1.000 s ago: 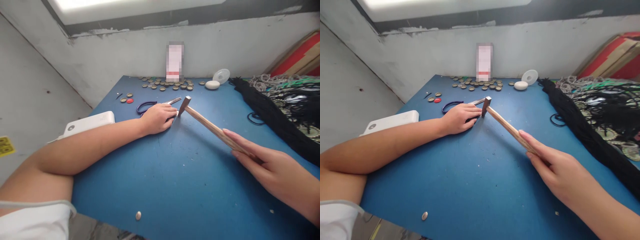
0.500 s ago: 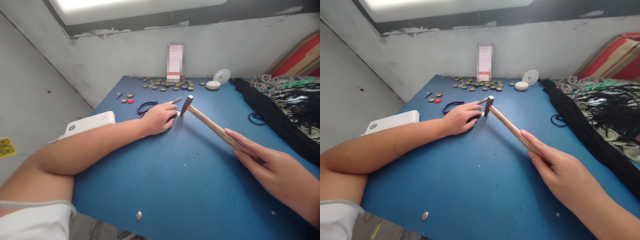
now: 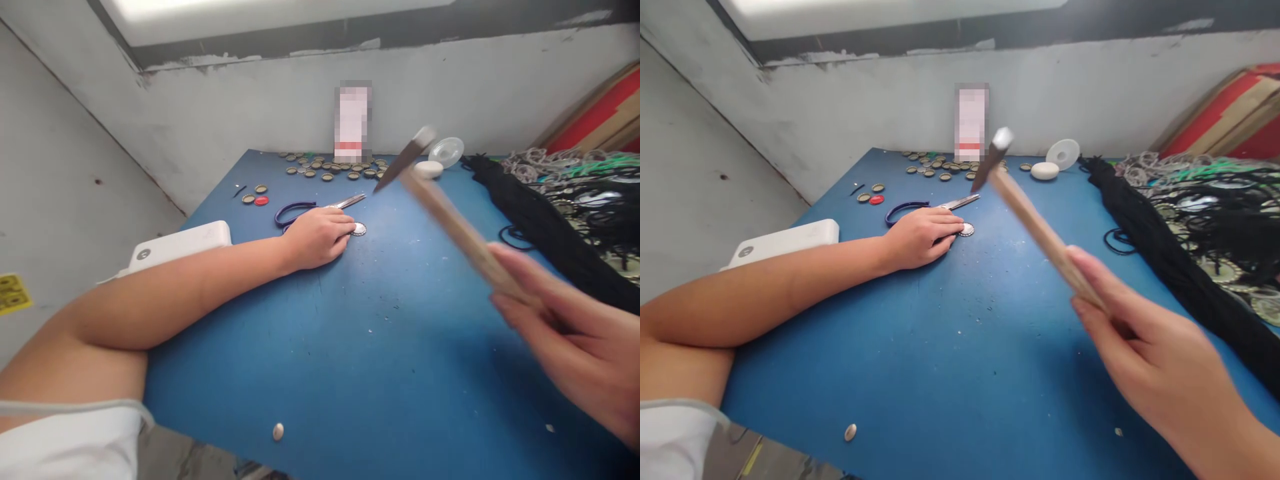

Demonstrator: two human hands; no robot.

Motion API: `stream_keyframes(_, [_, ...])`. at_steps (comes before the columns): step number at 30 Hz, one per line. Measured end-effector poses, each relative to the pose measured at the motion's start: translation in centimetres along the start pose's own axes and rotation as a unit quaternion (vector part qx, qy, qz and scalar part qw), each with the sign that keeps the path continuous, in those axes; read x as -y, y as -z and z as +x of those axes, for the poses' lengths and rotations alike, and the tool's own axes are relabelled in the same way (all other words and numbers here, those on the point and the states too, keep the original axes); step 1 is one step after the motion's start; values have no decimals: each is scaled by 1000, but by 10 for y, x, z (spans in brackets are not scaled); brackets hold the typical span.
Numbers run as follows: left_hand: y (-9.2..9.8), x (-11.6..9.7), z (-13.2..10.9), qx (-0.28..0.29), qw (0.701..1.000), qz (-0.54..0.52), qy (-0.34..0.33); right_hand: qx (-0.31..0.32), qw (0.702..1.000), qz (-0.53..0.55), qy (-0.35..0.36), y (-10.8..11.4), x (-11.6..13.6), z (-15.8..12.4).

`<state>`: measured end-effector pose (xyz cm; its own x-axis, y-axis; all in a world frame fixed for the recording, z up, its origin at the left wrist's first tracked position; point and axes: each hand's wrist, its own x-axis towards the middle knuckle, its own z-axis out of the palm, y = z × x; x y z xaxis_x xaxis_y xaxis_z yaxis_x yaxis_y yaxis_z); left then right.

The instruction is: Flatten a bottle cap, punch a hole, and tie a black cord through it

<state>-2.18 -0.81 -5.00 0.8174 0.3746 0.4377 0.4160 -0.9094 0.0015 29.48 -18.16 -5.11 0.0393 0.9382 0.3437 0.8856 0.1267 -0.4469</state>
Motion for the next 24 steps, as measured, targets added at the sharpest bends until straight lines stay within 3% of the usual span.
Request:
stream_keyframes(4, [-1,0,0,-11,1000,9,6,74,996,20,44,-5,5,4])
stream_keyframes(12, [2,-2,-1,6,999,25,33,-35,999,16,1,1,9,-2])
stream_keyframes(17, [2,-2,-1,-3,999,19,33,67,996,9,55,-4,7,2])
stream_keyframes(22, [0,0,-1,-2,999,-3,35,-44,999,17,-18,-1,14,-1])
stream_keyframes(24, [-1,0,-1,-3,1000,3,31,-21,999,31,-12,-1,13,0])
